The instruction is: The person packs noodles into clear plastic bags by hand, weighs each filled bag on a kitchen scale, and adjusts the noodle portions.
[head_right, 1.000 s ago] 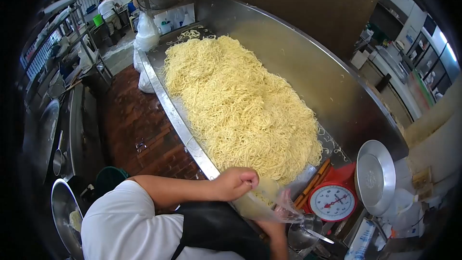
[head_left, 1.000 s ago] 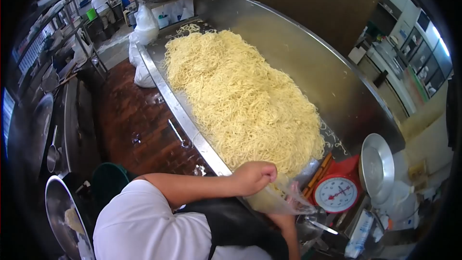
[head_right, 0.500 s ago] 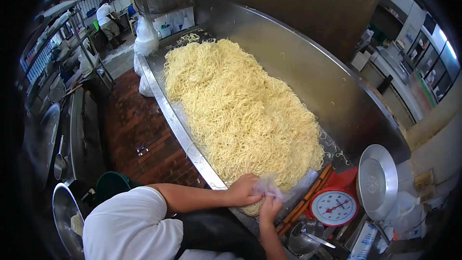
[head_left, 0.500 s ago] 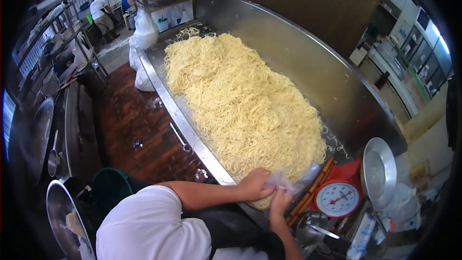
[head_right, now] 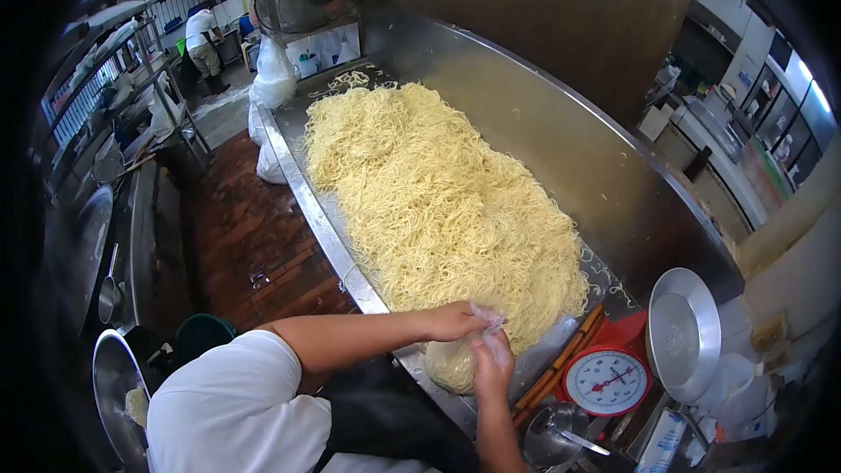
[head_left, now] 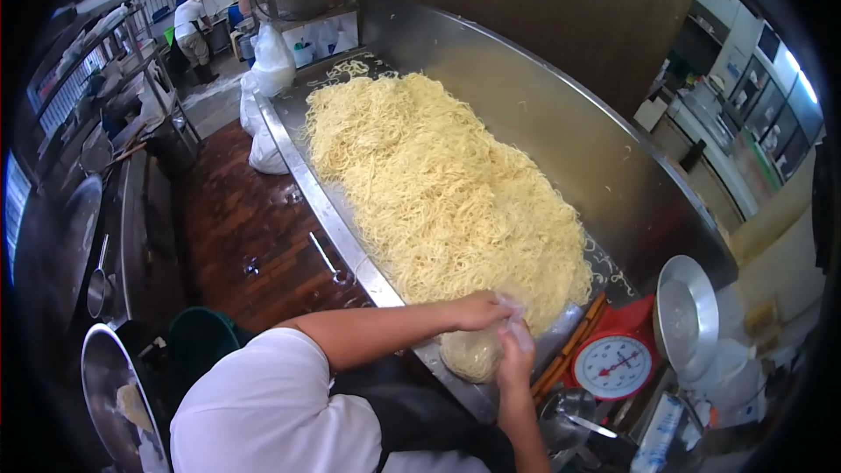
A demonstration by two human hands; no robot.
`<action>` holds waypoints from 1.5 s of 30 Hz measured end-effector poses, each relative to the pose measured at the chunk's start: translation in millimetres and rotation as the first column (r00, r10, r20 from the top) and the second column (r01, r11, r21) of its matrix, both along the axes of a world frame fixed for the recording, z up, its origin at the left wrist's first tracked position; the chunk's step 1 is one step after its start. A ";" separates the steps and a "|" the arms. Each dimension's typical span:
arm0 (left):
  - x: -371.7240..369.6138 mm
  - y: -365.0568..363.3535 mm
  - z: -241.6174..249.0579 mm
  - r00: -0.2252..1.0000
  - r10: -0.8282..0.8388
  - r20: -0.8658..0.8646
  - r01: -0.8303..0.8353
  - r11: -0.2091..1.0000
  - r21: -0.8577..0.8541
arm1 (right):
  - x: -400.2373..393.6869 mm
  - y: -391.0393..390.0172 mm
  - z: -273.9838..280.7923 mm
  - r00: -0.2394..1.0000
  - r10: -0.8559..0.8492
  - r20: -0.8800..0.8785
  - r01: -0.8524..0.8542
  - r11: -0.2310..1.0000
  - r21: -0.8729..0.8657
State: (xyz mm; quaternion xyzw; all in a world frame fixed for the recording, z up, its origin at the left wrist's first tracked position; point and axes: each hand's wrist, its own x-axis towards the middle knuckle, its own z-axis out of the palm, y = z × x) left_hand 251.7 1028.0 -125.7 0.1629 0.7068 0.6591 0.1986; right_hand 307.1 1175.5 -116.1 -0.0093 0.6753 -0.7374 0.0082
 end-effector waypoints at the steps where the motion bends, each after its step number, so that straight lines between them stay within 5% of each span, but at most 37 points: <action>1: -5.6 -0.4 -2.4 0.939 -0.035 -0.341 -0.002 0.994 -0.109 | 0.0 0.1 7.5 0.998 0.059 -0.001 -0.059 0.998 0.004; 3: -1.6 -6.7 21.9 0.984 -0.150 -0.095 0.131 0.974 -0.183 | -10.5 -0.9 14.8 0.958 0.170 0.231 -0.039 0.874 -0.485; 5: 16.9 -9.1 52.7 0.945 -0.312 -0.102 0.236 0.861 -0.451 | -24.4 7.1 4.9 0.884 0.358 0.300 0.016 0.618 -0.786; 7: 42.1 2.7 31.9 0.879 -0.239 -0.414 -0.119 0.729 -0.674 | -30.7 20.2 -30.2 0.815 0.522 0.251 0.065 0.348 -0.935; 8: 52.2 7.6 20.7 0.801 -0.235 -0.551 -0.309 0.627 -0.715 | -27.3 14.1 -23.0 0.844 0.424 0.328 0.117 0.451 -0.885; 12: 46.7 14.6 -15.1 0.886 -0.246 -0.393 -0.123 0.691 -0.712 | 6.5 -18.4 19.3 0.910 0.074 0.409 0.202 0.781 -0.591; 16: 52.8 22.6 -13.8 0.803 -0.312 -0.508 -0.224 0.632 -0.742 | 34.4 -6.9 38.2 0.932 -0.013 0.361 0.132 0.942 -0.308; 19: 60.1 31.2 -12.8 0.740 -0.323 -0.590 -0.294 0.633 -0.716 | 46.3 11.8 40.1 0.915 -0.026 0.402 0.134 0.961 -0.244; 22: 58.0 35.8 -17.3 0.700 -0.336 -0.630 -0.352 0.605 -0.714 | 56.9 23.2 22.0 0.981 -0.089 0.173 0.081 0.995 0.056; 25: 56.8 36.7 -17.7 0.717 -0.309 -0.624 -0.356 0.608 -0.710 | 63.7 31.7 23.6 0.974 0.140 -0.176 0.009 0.756 0.655; 28: 59.5 39.1 -15.5 0.699 -0.343 -0.627 -0.352 0.599 -0.719 | 60.9 40.0 16.0 0.985 0.153 0.077 -0.157 0.633 0.758; 31: 62.9 35.3 -10.8 0.711 -0.336 -0.617 -0.338 0.607 -0.719 | 44.6 53.9 19.2 0.836 0.282 0.470 -0.547 0.492 0.677; 34: 61.2 33.1 -14.8 0.735 -0.268 -0.623 -0.340 0.649 -0.680 | 52.1 57.0 12.0 0.773 0.422 0.474 -0.631 0.587 0.508; 40: 63.2 23.6 -11.0 0.745 -0.179 -0.642 -0.349 0.715 -0.605 | 70.8 54.5 34.5 0.735 0.433 0.521 -0.440 0.890 -0.119; 42: 64.8 9.3 0.6 0.685 -0.117 -0.719 -0.384 0.781 -0.493 | 60.7 62.0 30.2 0.802 0.372 0.467 -0.346 0.927 -0.144; 44: 69.6 -0.4 43.8 0.986 -0.065 -0.154 -0.026 0.851 -0.524 | 56.8 61.4 32.3 0.817 0.371 0.442 -0.339 0.928 -0.153; 45: 73.2 -2.7 55.3 0.982 -0.062 0.176 0.136 0.883 -0.450 | 54.2 53.8 38.1 0.797 0.411 0.443 -0.389 0.910 -0.145</action>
